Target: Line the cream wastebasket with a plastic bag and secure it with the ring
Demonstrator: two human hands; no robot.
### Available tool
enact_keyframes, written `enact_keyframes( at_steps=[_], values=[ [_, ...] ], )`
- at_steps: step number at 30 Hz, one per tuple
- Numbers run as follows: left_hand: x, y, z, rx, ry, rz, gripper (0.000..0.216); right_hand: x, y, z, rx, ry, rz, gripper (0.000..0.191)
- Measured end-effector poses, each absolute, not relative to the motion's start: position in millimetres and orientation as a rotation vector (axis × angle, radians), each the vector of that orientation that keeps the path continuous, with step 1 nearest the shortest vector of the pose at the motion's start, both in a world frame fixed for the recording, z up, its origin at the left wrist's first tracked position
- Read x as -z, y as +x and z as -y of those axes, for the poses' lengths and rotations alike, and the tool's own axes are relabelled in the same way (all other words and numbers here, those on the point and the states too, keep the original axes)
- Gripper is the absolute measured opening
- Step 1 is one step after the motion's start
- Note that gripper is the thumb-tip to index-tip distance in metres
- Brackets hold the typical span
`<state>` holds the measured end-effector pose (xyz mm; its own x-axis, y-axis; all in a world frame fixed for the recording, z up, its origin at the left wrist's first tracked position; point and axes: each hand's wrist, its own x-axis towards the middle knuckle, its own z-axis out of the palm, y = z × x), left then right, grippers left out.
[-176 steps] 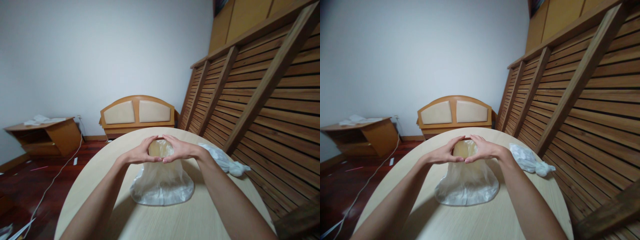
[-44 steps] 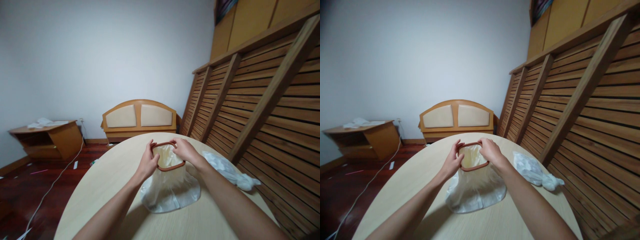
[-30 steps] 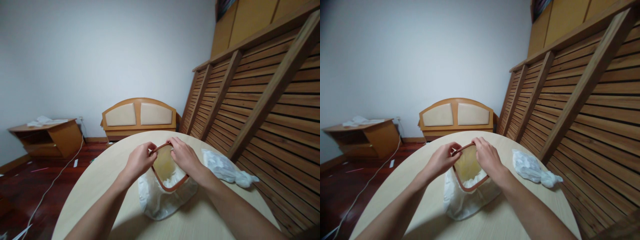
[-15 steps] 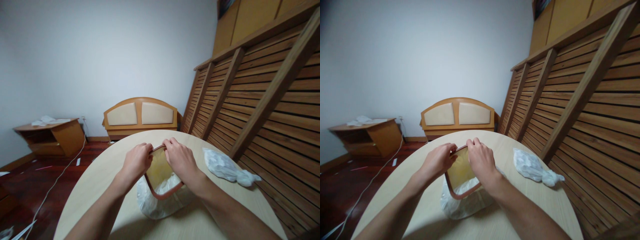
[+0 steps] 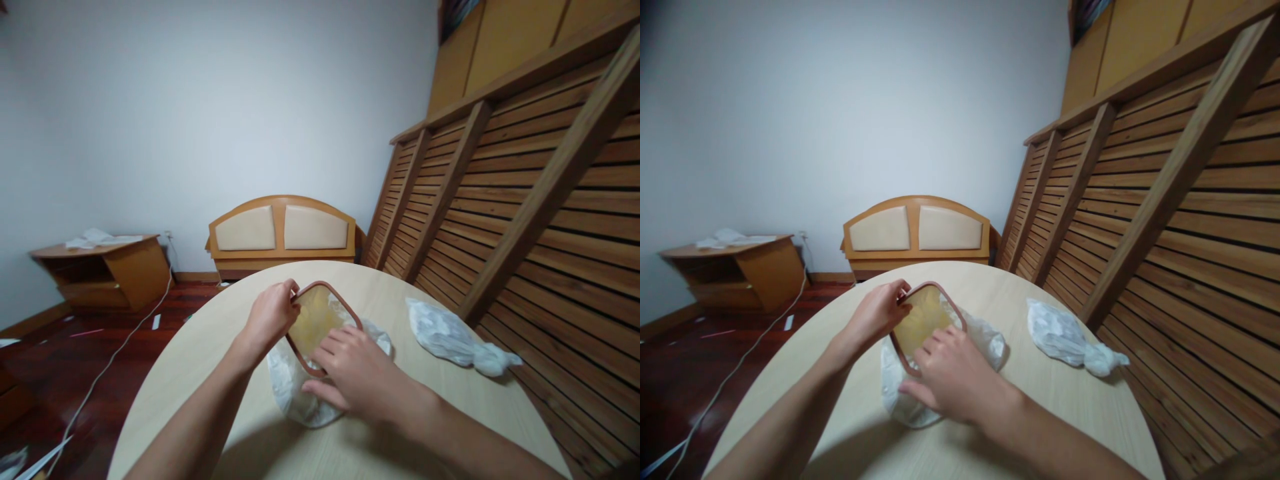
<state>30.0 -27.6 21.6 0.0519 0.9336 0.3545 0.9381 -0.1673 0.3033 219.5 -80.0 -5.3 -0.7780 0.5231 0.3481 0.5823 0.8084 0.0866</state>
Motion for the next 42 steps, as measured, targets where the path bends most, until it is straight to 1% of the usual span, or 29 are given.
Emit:
enact_keyframes(
  at_steps=[3, 6, 9, 11, 14, 17, 20, 23, 27, 29, 33, 35, 37, 40, 42],
  values=[
    [-19.0, 28.6, 26.6, 0.808, -2.271, 2.009, 0.034, 19.0, 215.6, 78.5, 0.328, -0.902, 2.715, 0.036],
    [-14.9, 27.9, 25.5, 0.851, -2.296, 1.961, 0.044, 22.0, 215.0, 70.2, 0.353, -0.936, 2.726, 0.032],
    [-13.0, 28.1, 25.6, 0.943, -2.362, 1.697, 0.054, 16.5, 218.2, 61.4, 0.341, -0.948, 2.742, 0.028],
    [-15.2, 29.1, 29.0, 0.942, -2.463, 1.424, 0.046, 11.9, 221.7, 56.8, 0.324, -0.964, 2.747, 0.027],
    [-21.1, 31.3, 39.9, 0.750, -2.695, 1.106, 0.026, 6.7, 227.4, 51.9, 0.296, -0.981, 2.744, 0.027],
    [-22.5, 31.4, 51.0, 0.586, -2.805, 0.998, 0.018, 3.9, 232.0, 49.5, 0.290, -0.961, 2.720, 0.025],
    [-15.6, 27.4, 53.4, 0.554, -2.813, 0.929, 0.010, 3.4, 234.4, 48.6, 0.285, -0.959, 2.719, 0.026],
    [-4.4, 22.0, 48.0, 0.567, -2.770, 0.857, 0.017, 5.3, 235.1, 47.2, 0.270, -1.011, 2.766, 0.027],
    [6.6, 18.7, 41.5, 0.574, -2.672, 0.812, 0.019, 7.6, 236.4, 44.9, 0.306, -1.097, 2.859, 0.021],
    [8.7, 18.8, 41.4, 0.542, -2.646, 0.790, 0.021, 6.3, 237.8, 45.5, 0.319, -1.086, 2.900, 0.020],
    [10.0, 19.7, 44.1, 0.508, -2.620, 0.762, 0.019, 1.2, 241.2, 49.2, 0.315, -0.988, 2.886, 0.018],
    [11.1, 20.1, 44.9, 0.519, -2.608, 0.764, 0.018, 1.2, 242.0, 50.1, 0.342, -1.019, 2.857, 0.020],
    [12.4, 20.7, 44.9, 0.521, -2.592, 0.741, 0.018, 3.3, 241.6, 50.0, 0.398, -1.105, 2.857, 0.014],
    [14.0, 22.1, 44.7, 0.485, -2.565, 0.660, 0.017, 7.0, 239.2, 51.2, 0.452, -1.205, 2.901, 0.024],
    [14.4, 23.4, 45.2, 0.448, -2.557, 0.607, 0.017, 8.1, 237.5, 53.8, 0.411, -1.259, 2.929, 0.025]
  ],
)
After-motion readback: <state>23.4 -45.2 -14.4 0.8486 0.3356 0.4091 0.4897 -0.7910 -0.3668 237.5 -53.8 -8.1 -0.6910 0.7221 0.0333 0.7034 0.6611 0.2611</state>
